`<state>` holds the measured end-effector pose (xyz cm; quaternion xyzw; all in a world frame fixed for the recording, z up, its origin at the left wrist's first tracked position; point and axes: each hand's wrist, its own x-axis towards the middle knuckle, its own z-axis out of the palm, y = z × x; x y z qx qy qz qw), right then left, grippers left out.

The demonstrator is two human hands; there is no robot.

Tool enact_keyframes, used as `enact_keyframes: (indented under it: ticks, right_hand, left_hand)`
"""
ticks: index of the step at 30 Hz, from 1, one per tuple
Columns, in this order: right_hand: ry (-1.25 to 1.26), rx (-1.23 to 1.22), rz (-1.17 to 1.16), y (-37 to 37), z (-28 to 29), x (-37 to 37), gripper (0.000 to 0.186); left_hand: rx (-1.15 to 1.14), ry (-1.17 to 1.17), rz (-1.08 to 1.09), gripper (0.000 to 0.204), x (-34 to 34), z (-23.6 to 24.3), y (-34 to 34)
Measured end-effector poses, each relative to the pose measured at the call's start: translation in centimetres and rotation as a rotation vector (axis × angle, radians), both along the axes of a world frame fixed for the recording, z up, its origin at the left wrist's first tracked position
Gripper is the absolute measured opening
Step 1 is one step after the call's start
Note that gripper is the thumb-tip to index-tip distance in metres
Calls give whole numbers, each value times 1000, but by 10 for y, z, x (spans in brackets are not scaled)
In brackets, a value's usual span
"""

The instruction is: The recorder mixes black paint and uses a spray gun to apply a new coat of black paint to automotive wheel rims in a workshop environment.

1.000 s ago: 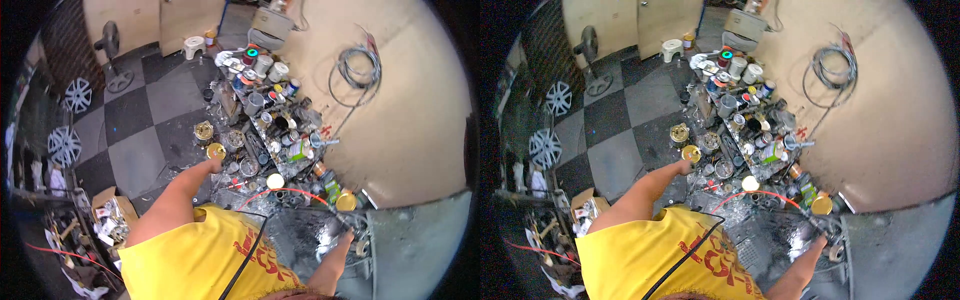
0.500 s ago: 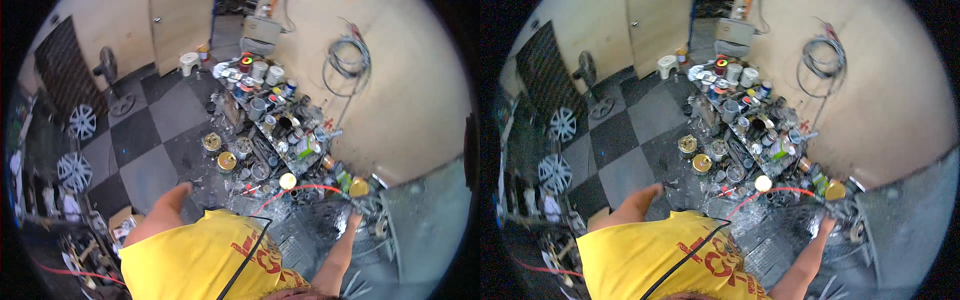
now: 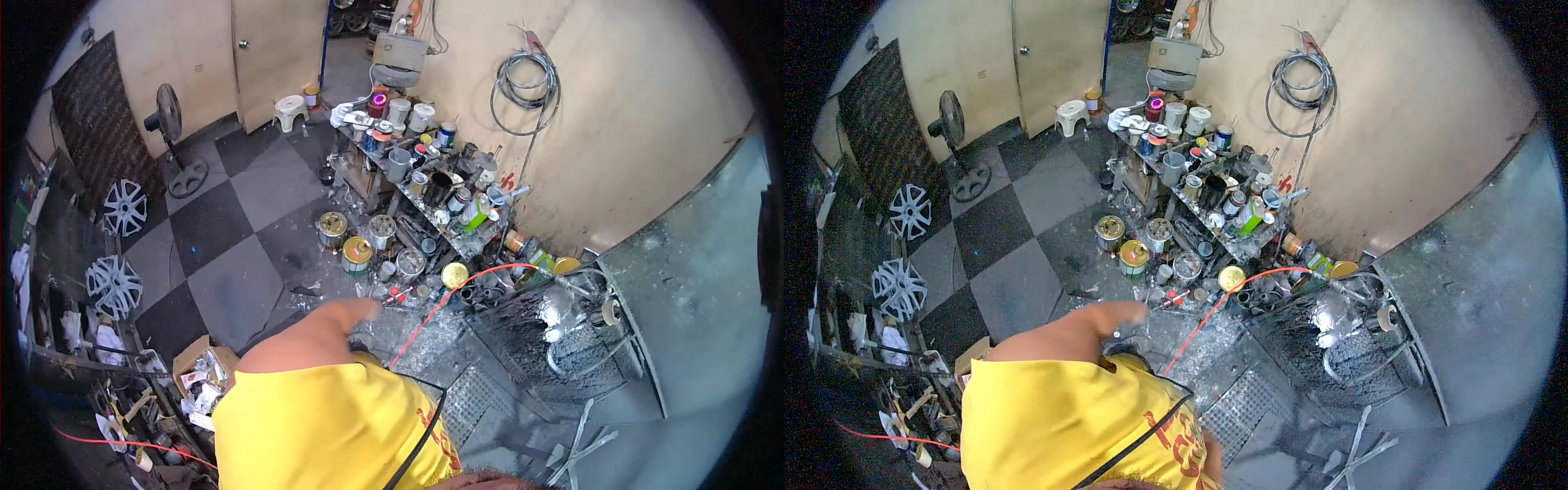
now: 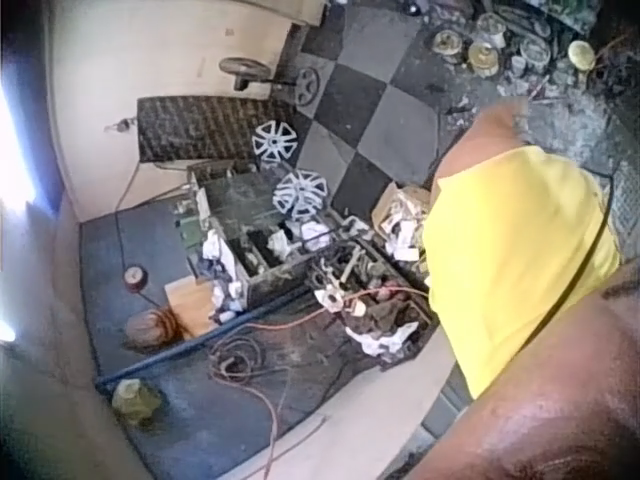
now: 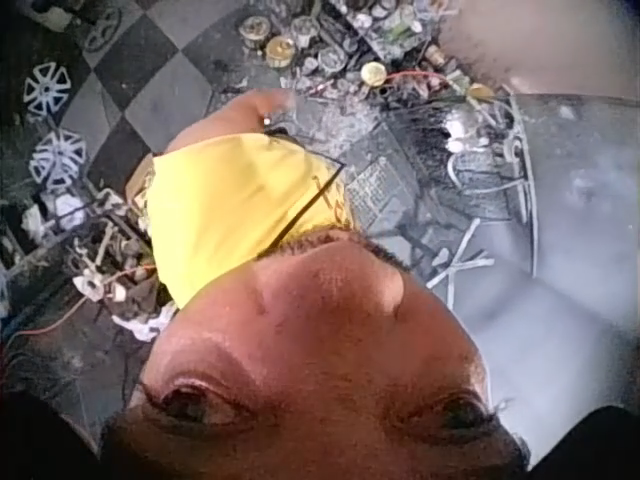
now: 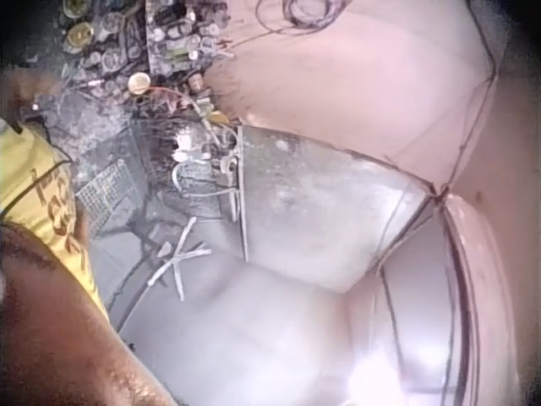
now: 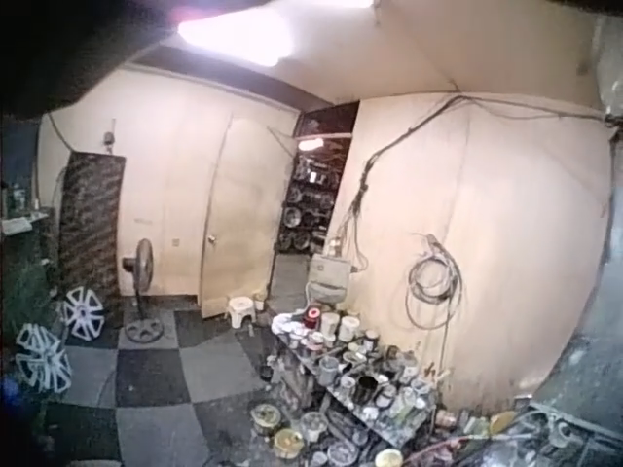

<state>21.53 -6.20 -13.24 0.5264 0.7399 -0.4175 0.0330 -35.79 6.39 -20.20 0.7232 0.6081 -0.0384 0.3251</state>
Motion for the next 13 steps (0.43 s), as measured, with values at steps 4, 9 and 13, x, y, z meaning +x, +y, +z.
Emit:
enact_keyframes:
  ticks: [4,9,13]
  right_hand:
    - [254,-95,-434,-74,46,10,33]
    - [432,-196,-1370,-120,50,20,37]
    - [525,-299,-1302,-132,26,19,47]
  left_hand:
    - [-3,-10,-361,36,133,94,81]
    - [-109,90,-757,59,263,224,35]
    - [-162,110,-946,69,309,182,-15]
